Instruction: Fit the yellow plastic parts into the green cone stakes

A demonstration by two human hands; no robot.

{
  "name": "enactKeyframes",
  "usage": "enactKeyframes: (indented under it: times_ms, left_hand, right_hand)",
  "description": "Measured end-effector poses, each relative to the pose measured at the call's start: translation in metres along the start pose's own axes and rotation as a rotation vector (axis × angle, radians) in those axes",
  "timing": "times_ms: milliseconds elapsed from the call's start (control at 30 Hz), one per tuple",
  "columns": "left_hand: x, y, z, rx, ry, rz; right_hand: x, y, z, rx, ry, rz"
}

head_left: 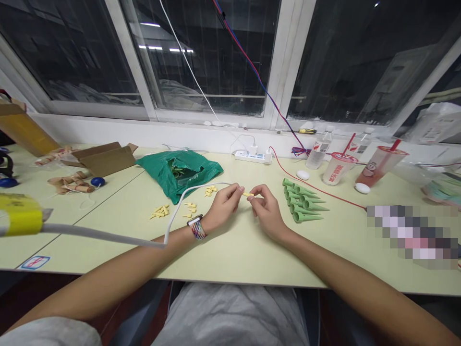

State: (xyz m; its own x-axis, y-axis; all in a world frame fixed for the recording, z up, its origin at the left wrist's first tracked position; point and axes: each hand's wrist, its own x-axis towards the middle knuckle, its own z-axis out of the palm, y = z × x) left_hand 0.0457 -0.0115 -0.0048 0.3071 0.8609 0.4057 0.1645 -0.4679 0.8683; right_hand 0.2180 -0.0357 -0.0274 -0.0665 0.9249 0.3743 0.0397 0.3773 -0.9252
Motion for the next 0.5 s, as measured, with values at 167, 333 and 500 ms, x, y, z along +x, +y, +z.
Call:
enactKeyframes:
  times_ms: [167, 333, 500]
  left_hand:
    - [0.003, -0.002, -0.002, 0.053, 0.027, 0.004]
    - [-0.009, 0.018, -0.006, 0.326, -0.007, 0.127]
    - [-0.048, 0.052, -0.03, 0.749, -0.183, 0.303]
  right_hand:
    - [0.001, -0.001, -0.001, -0.003, 0.027, -0.013]
    - [0.004, 0.004, -0.008, 0.004, 0.099, 0.015]
    - [0.004, 0.011, -0.012, -0.143, 0.039, 0.037]
